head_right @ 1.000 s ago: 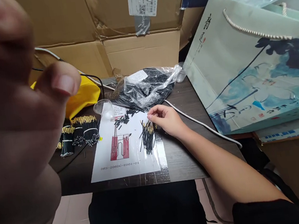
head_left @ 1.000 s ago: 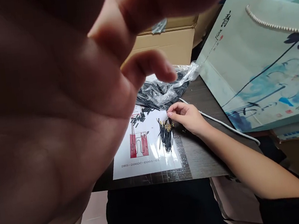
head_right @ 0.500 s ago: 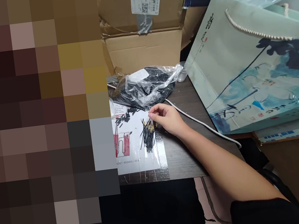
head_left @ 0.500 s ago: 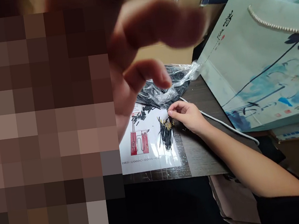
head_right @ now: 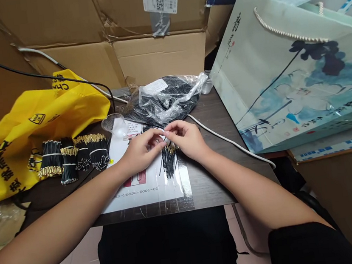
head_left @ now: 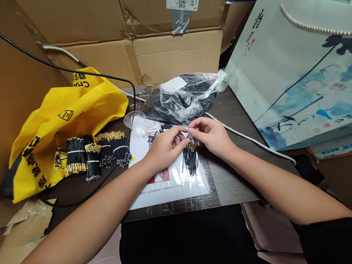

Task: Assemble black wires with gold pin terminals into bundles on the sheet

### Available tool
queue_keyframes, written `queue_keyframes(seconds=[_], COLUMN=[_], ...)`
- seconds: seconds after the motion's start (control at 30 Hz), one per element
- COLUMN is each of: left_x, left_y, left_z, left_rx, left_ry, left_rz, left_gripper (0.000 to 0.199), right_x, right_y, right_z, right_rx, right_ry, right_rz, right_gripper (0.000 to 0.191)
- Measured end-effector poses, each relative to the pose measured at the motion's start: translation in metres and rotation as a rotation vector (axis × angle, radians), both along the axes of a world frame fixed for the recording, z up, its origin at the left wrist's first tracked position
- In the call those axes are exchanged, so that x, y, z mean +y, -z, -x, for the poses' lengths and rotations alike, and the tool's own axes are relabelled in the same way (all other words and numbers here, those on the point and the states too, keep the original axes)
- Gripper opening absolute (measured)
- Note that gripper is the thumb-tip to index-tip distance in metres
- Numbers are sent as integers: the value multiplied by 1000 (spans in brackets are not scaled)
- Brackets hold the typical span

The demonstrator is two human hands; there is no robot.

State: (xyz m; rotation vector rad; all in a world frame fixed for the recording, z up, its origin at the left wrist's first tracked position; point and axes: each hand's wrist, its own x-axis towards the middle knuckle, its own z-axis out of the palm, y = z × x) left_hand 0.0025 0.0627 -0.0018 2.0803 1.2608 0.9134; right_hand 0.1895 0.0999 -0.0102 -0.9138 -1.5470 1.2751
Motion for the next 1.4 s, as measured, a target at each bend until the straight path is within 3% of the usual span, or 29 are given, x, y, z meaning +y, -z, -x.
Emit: queue_keyframes(seconds=[0.07, 0.2, 0.3, 0.43, 0.53, 0.7, 0.87, 1.03, 1.4], left_x=[1, 1, -2, -3, -1, 2, 3, 3, 3], left_y=[-2, -7, -8, -6, -3, -3, -5, -7, -6], left_z=[2, 2, 0, -2, -1, 5, 9, 10, 9], left_rx=[51, 75, 34, 34, 13, 68, 132, 134, 152], left_ry=[41, -10, -18, -21, -28, -48, -63, -36, -12], left_rz=[-48, -166, -182, -195, -170, -183, -206, -195, -212], left_gripper=[17, 19, 12, 20, 12, 16, 15, 17, 17], right_x=[-2, -5, -8, -11, -11, -9, -5, -4, -4], right_y=[0, 0, -3, -8, -8, -6, -9, -11, -9], right_z=[0, 0, 2, 4, 4, -5, -16, -16, -12], right_rx=[-38, -87, -47, 33, 24, -133, -306, -456, -514], right_ry=[-35, -67, -55, -14, -21, 19, -13, -50, -45], right_rz=[-19, -62, -78, -82, -101, -229, -399, -584, -613], right_gripper=[21, 22, 20, 16, 14, 16, 29, 11, 13])
